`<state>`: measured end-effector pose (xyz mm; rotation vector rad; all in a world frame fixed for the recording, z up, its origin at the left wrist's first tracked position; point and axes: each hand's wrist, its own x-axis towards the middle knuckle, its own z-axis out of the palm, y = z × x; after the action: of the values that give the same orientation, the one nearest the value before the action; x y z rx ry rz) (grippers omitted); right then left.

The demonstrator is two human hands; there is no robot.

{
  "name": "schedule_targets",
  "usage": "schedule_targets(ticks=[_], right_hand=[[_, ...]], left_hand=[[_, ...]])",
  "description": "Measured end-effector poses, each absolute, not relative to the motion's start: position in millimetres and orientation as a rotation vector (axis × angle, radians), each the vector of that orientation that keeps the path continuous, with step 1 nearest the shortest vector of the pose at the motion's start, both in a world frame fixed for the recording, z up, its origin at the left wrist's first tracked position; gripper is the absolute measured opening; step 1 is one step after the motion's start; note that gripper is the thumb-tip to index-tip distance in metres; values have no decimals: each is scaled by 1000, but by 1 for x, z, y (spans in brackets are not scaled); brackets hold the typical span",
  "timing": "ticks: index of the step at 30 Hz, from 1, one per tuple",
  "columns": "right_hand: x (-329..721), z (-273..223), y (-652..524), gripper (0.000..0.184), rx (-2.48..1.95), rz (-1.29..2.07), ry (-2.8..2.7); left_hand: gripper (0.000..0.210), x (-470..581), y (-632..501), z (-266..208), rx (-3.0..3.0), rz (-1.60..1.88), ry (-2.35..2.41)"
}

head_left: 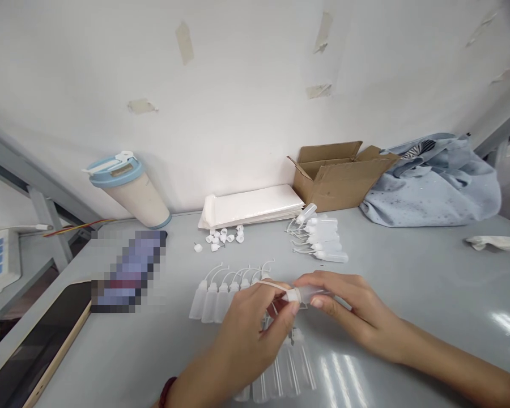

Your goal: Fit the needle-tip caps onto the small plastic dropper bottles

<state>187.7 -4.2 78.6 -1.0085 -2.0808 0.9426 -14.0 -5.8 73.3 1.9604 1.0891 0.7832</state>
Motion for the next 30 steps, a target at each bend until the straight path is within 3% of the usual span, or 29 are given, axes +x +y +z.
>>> schedule_targets(ticks=[10, 17, 30], right_hand=[[190, 75, -7, 18, -1050, 799, -2139], [187, 78, -5, 18, -1050, 935, -2082], [186, 71, -1, 34, -1112, 1436, -1765]], left_hand=[[35, -15, -4, 83, 1662, 585, 1058], [39, -14, -2, 80, 1725, 586, 1049], [16, -13, -8, 63, 2289, 907, 992]])
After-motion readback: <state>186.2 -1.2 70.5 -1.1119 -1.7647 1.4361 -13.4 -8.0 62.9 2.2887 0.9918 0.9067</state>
